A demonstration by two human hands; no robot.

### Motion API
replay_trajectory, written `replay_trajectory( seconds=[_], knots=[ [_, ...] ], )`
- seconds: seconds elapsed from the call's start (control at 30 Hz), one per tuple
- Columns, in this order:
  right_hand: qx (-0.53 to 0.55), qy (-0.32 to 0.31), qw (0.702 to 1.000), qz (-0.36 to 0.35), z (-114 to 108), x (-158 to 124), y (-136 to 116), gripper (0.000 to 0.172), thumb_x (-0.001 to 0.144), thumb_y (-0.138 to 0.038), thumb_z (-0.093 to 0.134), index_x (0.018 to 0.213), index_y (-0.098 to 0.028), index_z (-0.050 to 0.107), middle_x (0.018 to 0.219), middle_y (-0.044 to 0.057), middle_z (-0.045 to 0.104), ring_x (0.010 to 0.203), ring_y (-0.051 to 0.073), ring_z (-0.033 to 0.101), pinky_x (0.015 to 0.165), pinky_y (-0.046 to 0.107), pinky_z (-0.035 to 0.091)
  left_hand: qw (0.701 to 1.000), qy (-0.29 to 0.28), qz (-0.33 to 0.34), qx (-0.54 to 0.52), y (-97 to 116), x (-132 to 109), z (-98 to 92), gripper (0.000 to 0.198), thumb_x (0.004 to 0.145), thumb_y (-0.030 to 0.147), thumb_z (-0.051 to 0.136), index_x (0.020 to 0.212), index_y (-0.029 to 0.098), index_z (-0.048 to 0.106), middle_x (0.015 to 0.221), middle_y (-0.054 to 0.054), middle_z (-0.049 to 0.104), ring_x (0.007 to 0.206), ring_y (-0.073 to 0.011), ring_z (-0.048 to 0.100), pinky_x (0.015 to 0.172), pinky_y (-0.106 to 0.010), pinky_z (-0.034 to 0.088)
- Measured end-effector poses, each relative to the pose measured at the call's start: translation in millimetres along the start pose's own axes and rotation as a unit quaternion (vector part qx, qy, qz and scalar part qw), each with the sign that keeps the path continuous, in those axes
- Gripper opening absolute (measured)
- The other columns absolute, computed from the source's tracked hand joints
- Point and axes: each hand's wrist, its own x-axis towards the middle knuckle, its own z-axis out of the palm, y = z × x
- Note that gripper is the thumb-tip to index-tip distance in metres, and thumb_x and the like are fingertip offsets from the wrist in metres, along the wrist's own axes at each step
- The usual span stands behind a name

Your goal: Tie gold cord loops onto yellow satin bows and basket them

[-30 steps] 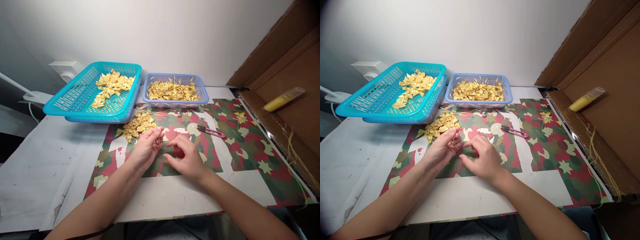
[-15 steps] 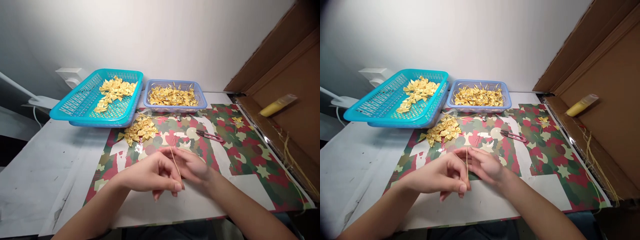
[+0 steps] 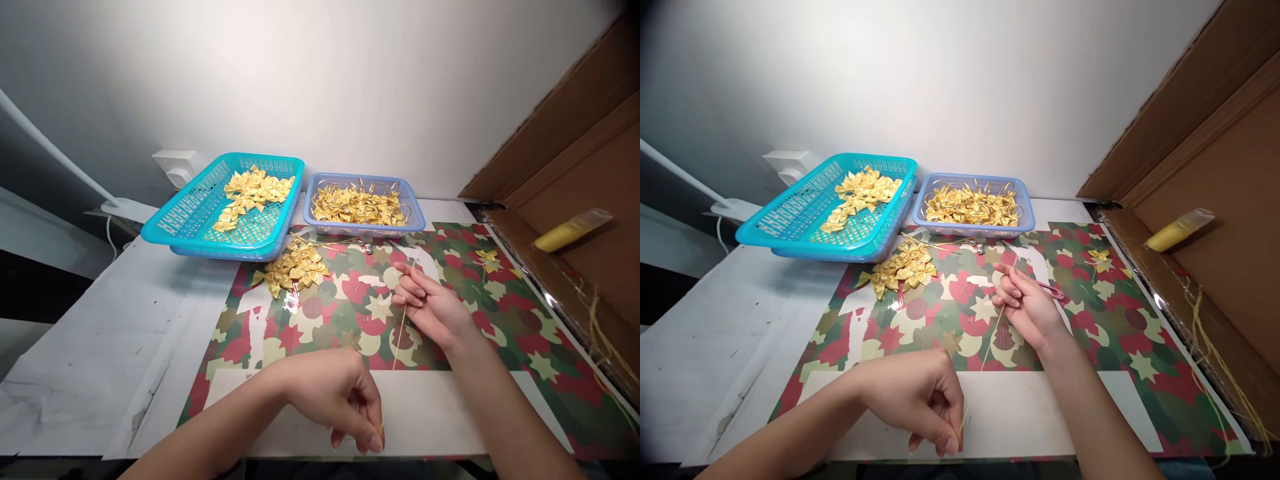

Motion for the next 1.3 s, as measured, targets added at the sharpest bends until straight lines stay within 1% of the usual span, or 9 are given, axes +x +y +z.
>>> replay_trajectory(
  seconds=[0.13,0.27,0.4,0.47,0.53,0.73,0.93,1.07,1.3],
  knots=[
    [-0.023,0.017,0.999,-0.030,-4,1,1,0.027,0.083,-0.038,0.064,0.102,-0.020,0.069,0.058,-0.008,0.024,0.050,0.010,0.021,0.054,0.027,0.036,0.999,0.003,-0.009,0.033,1,0,1.4,0.008,0.074,0.025,0.071,0.074,0.018,0.074,0.064,0.000,0.068,0.044,-0.0084,0.057,0.050,-0.019,0.045],
    [-0.119,0.069,0.984,-0.109,-3,1,1,0.028,0.083,-0.041,0.063,0.102,-0.021,0.068,0.056,-0.005,0.034,0.054,0.013,0.035,0.060,0.030,0.039,0.954,0.205,0.050,0.213,7,-10,-18.0,0.017,0.080,0.033,0.065,0.084,0.020,0.074,0.070,-0.003,0.069,0.059,-0.0143,0.061,0.053,-0.022,0.042],
    [-0.233,0.074,0.955,-0.167,-1,-2,2,0.029,0.089,-0.047,0.053,0.098,-0.023,0.067,0.058,-0.002,0.047,0.063,0.017,0.048,0.064,0.031,0.038,0.709,0.571,0.016,0.413,0,-19,-52.5,0.019,0.087,0.025,0.052,0.092,0.019,0.070,0.094,-0.009,0.069,0.088,-0.0236,0.062,0.072,-0.031,0.044],
    [-0.257,0.067,0.948,-0.176,2,-3,4,0.032,0.090,-0.046,0.050,0.110,-0.023,0.061,0.059,-0.002,0.051,0.063,0.018,0.050,0.063,0.031,0.039,0.634,0.618,-0.055,0.461,-7,-20,-64.5,0.019,0.088,0.027,0.052,0.090,0.020,0.069,0.096,-0.010,0.068,0.092,-0.0262,0.060,0.070,-0.032,0.043],
    [-0.266,0.056,0.944,-0.185,4,-4,8,0.033,0.091,-0.045,0.049,0.116,-0.024,0.054,0.059,-0.003,0.054,0.062,0.017,0.051,0.062,0.030,0.039,0.607,0.617,-0.105,0.490,-11,-19,-70.0,0.019,0.088,0.031,0.053,0.084,0.021,0.068,0.095,-0.009,0.067,0.092,-0.0267,0.059,0.066,-0.032,0.042],
    [-0.256,0.036,0.953,-0.157,10,-2,23,0.022,0.089,-0.044,0.054,0.083,-0.023,0.052,0.062,-0.001,0.062,0.061,0.014,0.052,0.063,0.028,0.041,0.610,0.612,-0.126,0.488,-10,-13,-67.6,0.016,0.086,0.032,0.054,0.084,0.020,0.065,0.097,-0.010,0.064,0.097,-0.0289,0.055,0.072,-0.035,0.042],
    [-0.304,-0.006,0.945,-0.120,19,-5,30,0.024,0.084,-0.042,0.062,0.077,-0.020,0.067,0.116,0.009,0.066,0.097,0.020,0.061,0.076,0.033,0.050,0.611,0.620,-0.125,0.476,-5,-13,-62.3,0.009,0.082,0.023,0.056,0.090,0.020,0.059,0.095,-0.009,0.063,0.095,-0.0290,0.055,0.074,-0.036,0.042],
    [-0.302,-0.001,0.946,-0.115,23,-6,33,0.023,0.080,-0.042,0.065,0.075,-0.020,0.070,0.123,0.010,0.063,0.107,0.025,0.060,0.075,0.034,0.052,0.607,0.608,-0.131,0.494,-6,-12,-60.7,0.010,0.084,0.024,0.055,0.088,0.020,0.063,0.096,-0.010,0.061,0.097,-0.0301,0.053,0.076,-0.038,0.042],
    [-0.262,-0.013,0.964,-0.048,26,-7,38,0.024,0.074,-0.042,0.072,0.079,-0.019,0.077,0.118,0.011,0.066,0.101,0.025,0.065,0.081,0.036,0.054,0.683,0.582,-0.100,0.429,-6,-6,-49.0,0.010,0.079,0.031,0.063,0.080,0.021,0.066,0.092,-0.007,0.059,0.095,-0.0279,0.052,0.079,-0.038,0.042]
  ],
)
